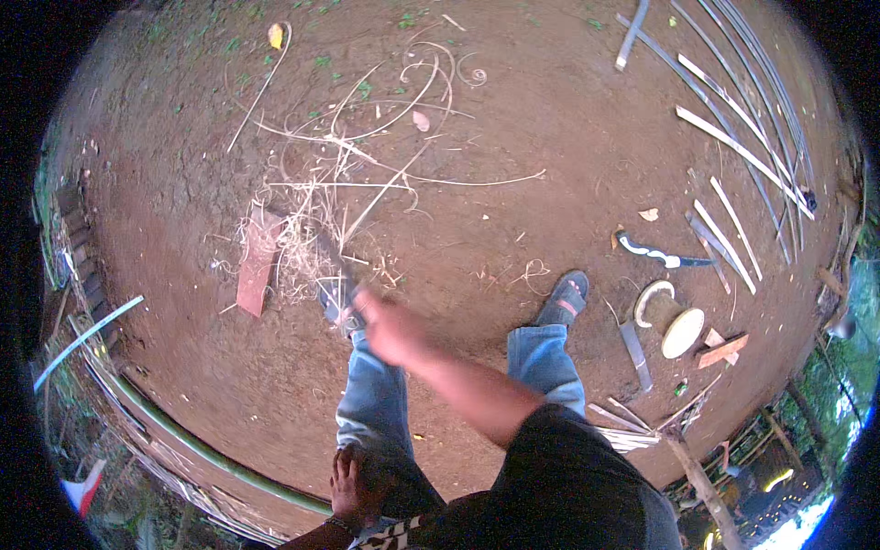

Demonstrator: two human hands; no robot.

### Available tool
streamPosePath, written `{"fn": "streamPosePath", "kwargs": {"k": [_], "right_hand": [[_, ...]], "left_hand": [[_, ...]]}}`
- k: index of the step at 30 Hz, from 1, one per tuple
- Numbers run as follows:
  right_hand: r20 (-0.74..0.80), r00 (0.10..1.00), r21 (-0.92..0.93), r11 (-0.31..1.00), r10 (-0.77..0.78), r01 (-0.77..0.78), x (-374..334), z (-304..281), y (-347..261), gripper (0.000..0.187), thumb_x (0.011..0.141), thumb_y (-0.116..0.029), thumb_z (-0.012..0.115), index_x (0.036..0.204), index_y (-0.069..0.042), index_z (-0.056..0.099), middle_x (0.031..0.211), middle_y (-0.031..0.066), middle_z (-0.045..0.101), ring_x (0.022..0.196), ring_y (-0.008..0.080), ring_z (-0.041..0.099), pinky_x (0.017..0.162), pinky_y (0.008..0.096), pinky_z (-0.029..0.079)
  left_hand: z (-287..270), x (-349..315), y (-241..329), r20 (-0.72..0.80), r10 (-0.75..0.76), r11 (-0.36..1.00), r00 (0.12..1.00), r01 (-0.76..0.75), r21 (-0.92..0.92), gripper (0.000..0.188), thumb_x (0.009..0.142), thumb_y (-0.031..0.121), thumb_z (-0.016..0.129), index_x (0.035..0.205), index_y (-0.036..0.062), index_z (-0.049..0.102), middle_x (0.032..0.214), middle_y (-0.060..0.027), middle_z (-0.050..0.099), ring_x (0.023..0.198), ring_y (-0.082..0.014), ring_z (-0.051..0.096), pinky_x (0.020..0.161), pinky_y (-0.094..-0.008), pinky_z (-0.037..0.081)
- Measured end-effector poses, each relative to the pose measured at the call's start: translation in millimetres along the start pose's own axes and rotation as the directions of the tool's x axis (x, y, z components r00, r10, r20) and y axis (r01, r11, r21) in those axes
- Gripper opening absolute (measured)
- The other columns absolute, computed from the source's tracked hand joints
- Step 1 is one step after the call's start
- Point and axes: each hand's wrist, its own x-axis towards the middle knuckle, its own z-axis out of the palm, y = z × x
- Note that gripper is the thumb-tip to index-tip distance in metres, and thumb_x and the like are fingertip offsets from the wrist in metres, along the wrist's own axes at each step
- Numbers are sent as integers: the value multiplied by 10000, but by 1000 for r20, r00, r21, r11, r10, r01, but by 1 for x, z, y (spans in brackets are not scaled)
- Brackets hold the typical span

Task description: The person uses a knife to sharpen the end of a long bamboo pole into a point. They repeatedly scrape the bamboo against a sharpening stone on the ground to refine the tip. The person then gathers a bundle of wood shavings and carries them to a fire pit where another person is tending a fire.

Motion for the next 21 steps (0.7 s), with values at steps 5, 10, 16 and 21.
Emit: {"fn": "streamPosePath", "kwargs": {"k": [5, 10, 16, 21], "right_hand": [[-644, 734, -247, 966, -218, 70, 92, -128, 73, 525, 894, -58, 481, 1413, -42, 405, 1412, 189, 458, 1277, 321, 481, 1065, 363, 397], [-666, 746, -458, 787, 5, -414, 215, -239, 78, 506, 897, -149, 512, 1378, -10, 435, 1280, 224, 559, 1157, 363, 563, 976, 434, 458], [-569, 819, -313, 903, 70, -294, 215, -49, 8, 532, 862, -154, 566, 1371, -81, 432, 1101, 238, 633, 995, 393, 634, 850, 471, 516], [-199, 977, -323, 935, 82, -144, 140, 107, -37, 553, 930, -195, 489, 1456, -150, 327, 1085, 253, 617, 975, 414, 623, 844, 508, 488]], "left_hand": [[0, -4, -30, -8, 48, 999, 999, -48, -23, 784, 732, 527, 721, 1316, 74, 459, 1483, -212, 276, 1387, -435, 221, 1109, -570, 232], [-5, -4, -58, -171, 163, 986, 972, -168, -13, 689, 776, 473, 692, 1304, 98, 456, 1389, -208, 364, 1314, -410, 312, 1031, -552, 333], [-15, -9, -87, -59, 162, 963, 985, -171, -207, 772, 748, 438, 721, 1384, 123, 418, 1516, -190, 228, 1407, -435, 166, 1090, -580, 258], [-30, -5, -91, -54, 155, 958, 986, -164, -234, 754, 746, 566, 700, 1293, 88, 500, 1489, -204, 274, 1399, -428, 207, 1107, -579, 228]]}}
